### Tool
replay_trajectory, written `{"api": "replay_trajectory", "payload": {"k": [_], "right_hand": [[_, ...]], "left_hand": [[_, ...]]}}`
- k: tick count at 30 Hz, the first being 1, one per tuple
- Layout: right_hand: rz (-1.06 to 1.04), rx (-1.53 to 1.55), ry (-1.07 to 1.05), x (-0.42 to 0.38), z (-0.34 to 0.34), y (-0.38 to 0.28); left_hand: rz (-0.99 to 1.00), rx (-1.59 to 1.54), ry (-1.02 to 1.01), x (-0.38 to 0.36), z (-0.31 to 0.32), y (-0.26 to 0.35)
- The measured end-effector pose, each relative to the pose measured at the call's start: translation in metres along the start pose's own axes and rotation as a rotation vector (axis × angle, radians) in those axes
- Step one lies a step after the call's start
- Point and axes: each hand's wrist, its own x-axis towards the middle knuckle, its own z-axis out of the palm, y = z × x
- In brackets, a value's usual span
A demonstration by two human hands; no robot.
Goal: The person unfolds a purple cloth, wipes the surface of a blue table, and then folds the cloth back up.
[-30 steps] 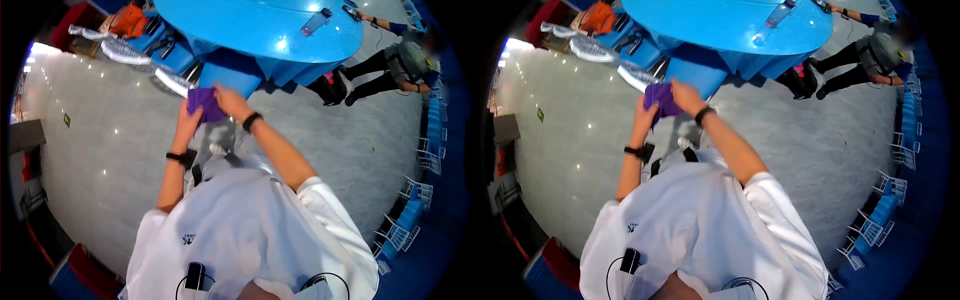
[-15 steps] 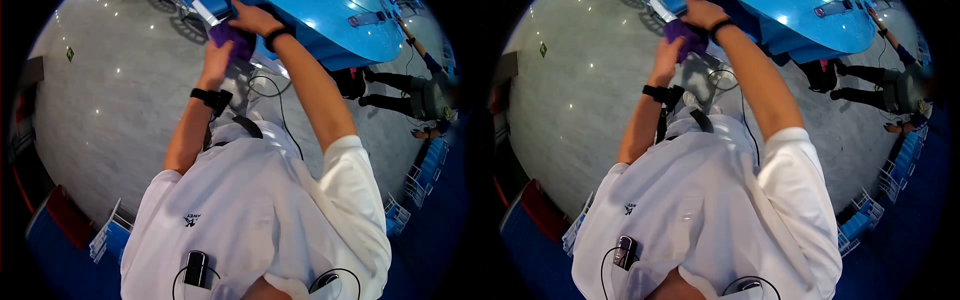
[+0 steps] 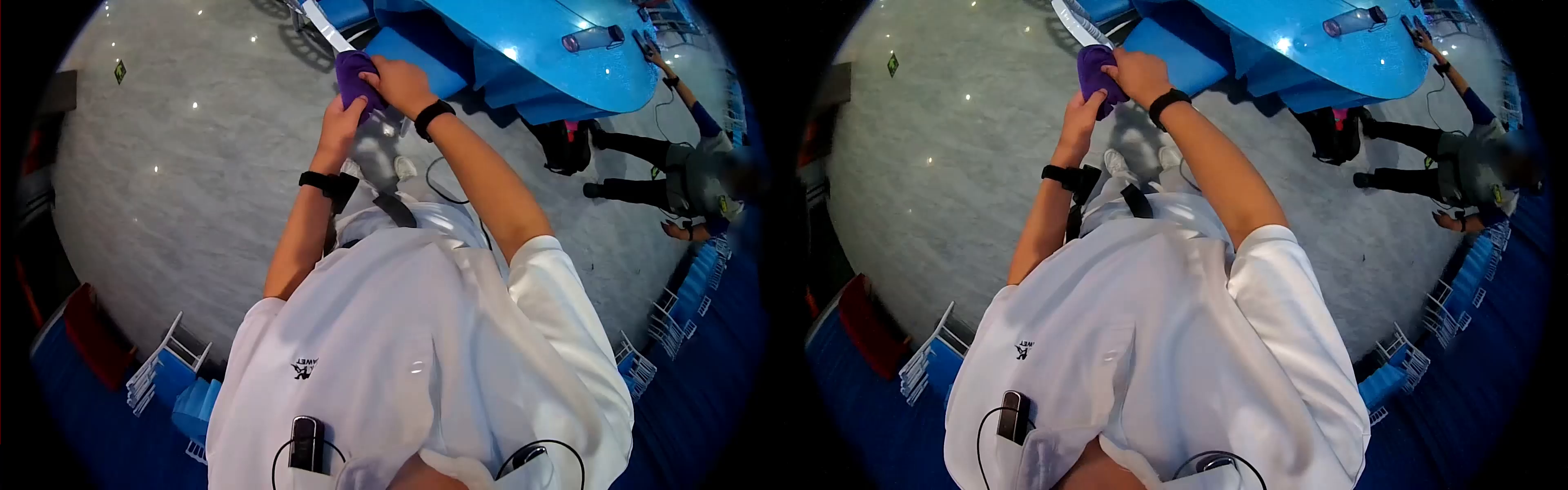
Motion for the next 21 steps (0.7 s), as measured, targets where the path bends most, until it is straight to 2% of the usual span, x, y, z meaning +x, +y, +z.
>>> {"api": "replay_trajectory", "payload": {"k": [4,5,7,8,10,11,13,15,16,18,19,21], "right_hand": [[-0.113,0.087,0.116,-0.033,-0.005,0.039],[-0.111,0.122,0.146,-0.046,-0.013,0.052],[-0.038,0.025,0.141,-0.071,-0.020,0.084],[0.025,0.040,0.090,-0.078,-0.021,0.100],[0.216,0.195,0.023,-0.080,-0.025,0.103],[0.282,0.281,0.009,-0.077,-0.024,0.096],[0.196,0.481,-0.086,-0.068,-0.014,0.067],[0.113,0.276,-0.262,-0.054,-0.008,0.044],[0.104,0.280,-0.251,-0.052,-0.005,0.044],[0.064,0.494,-0.046,-0.059,-0.001,0.054],[0.059,0.487,-0.033,-0.064,-0.001,0.061],[-0.137,0.360,0.126,-0.085,-0.007,0.080]], "left_hand": [[-0.001,0.104,-0.117,-0.001,0.026,-0.022],[-0.078,0.074,-0.186,-0.005,0.036,-0.032],[-0.051,0.233,-0.144,-0.003,0.058,-0.077],[-0.056,0.271,-0.144,-0.016,0.075,-0.070],[-0.072,0.241,-0.199,-0.033,0.099,-0.068],[-0.118,0.326,-0.206,-0.038,0.100,-0.073],[-0.111,0.244,-0.189,-0.044,0.088,-0.091],[-0.120,0.061,-0.103,-0.047,0.070,-0.090],[-0.144,0.097,-0.006,-0.043,0.067,-0.085],[-0.156,0.110,-0.009,-0.041,0.066,-0.076],[-0.191,0.100,-0.026,-0.041,0.066,-0.068],[-0.113,0.000,-0.003,-0.041,0.076,-0.054]]}}
